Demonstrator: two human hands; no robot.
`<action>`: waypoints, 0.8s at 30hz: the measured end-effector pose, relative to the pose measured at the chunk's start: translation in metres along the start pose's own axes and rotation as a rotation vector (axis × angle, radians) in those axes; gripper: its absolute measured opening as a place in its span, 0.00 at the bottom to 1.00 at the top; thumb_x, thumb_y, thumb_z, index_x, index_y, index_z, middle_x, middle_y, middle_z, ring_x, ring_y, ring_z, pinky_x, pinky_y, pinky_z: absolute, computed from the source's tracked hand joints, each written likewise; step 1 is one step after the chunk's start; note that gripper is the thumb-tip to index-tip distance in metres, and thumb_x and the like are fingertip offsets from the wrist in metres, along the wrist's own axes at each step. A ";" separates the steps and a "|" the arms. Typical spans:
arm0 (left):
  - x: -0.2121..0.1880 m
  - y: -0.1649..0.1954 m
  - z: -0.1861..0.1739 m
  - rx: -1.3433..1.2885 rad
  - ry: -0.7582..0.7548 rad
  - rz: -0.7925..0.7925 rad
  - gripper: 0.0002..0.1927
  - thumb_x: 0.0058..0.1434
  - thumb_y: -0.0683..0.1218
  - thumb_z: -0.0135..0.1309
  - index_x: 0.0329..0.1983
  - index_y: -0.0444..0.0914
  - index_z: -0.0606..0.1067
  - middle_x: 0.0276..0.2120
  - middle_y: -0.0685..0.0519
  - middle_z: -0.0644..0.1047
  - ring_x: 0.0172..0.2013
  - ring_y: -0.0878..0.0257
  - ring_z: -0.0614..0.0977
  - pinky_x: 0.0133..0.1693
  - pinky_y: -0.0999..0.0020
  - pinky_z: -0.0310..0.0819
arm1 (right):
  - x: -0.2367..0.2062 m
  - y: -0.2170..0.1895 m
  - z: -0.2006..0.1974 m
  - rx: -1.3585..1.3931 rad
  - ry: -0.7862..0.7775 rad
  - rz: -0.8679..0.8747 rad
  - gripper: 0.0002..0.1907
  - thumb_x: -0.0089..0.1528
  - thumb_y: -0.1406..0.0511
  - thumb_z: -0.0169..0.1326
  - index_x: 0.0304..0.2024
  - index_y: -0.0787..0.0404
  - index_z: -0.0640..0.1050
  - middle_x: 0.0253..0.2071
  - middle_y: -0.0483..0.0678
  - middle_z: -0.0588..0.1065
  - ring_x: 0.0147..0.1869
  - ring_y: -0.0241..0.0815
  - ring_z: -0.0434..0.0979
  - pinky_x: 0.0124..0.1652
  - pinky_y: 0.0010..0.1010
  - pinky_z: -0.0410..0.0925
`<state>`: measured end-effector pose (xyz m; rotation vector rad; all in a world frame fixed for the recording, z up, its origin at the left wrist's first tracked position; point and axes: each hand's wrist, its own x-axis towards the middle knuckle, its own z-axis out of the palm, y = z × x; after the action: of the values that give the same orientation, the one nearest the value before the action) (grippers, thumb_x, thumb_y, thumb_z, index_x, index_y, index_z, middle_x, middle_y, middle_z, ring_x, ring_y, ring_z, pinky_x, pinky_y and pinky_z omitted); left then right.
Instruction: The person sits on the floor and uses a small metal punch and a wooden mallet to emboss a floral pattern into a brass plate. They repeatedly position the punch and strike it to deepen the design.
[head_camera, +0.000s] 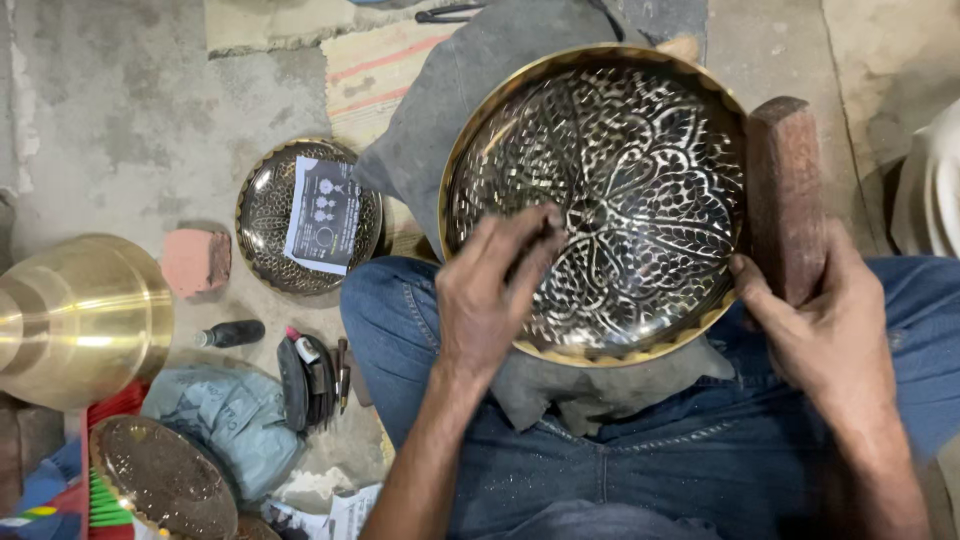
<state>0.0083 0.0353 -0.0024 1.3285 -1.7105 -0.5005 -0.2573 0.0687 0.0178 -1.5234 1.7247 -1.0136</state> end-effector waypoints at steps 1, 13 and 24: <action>0.004 -0.004 -0.001 0.069 -0.013 0.049 0.15 0.66 0.43 0.62 0.55 0.40 0.77 0.44 0.49 0.83 0.35 0.63 0.86 0.32 0.71 0.86 | -0.003 -0.004 0.002 0.060 0.004 -0.026 0.22 0.64 0.57 0.59 0.50 0.65 0.71 0.38 0.47 0.77 0.37 0.30 0.74 0.35 0.21 0.69; -0.003 0.023 0.028 -0.250 -0.195 -0.118 0.17 0.66 0.45 0.60 0.57 0.39 0.74 0.47 0.49 0.83 0.44 0.62 0.88 0.44 0.68 0.87 | -0.005 -0.003 -0.038 -0.497 -0.031 -0.186 0.30 0.59 0.68 0.61 0.63 0.69 0.68 0.44 0.61 0.78 0.41 0.50 0.81 0.37 0.39 0.73; -0.011 0.027 0.033 -0.171 -0.157 -0.100 0.14 0.70 0.42 0.56 0.58 0.38 0.72 0.47 0.51 0.82 0.44 0.61 0.88 0.43 0.69 0.88 | 0.023 -0.036 -0.039 -0.924 -0.214 -0.403 0.33 0.48 0.72 0.65 0.57 0.64 0.75 0.42 0.56 0.77 0.46 0.53 0.79 0.47 0.43 0.72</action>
<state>-0.0340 0.0478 -0.0041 1.2834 -1.6908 -0.8098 -0.2749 0.0506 0.0699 -2.5114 1.8597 -0.1437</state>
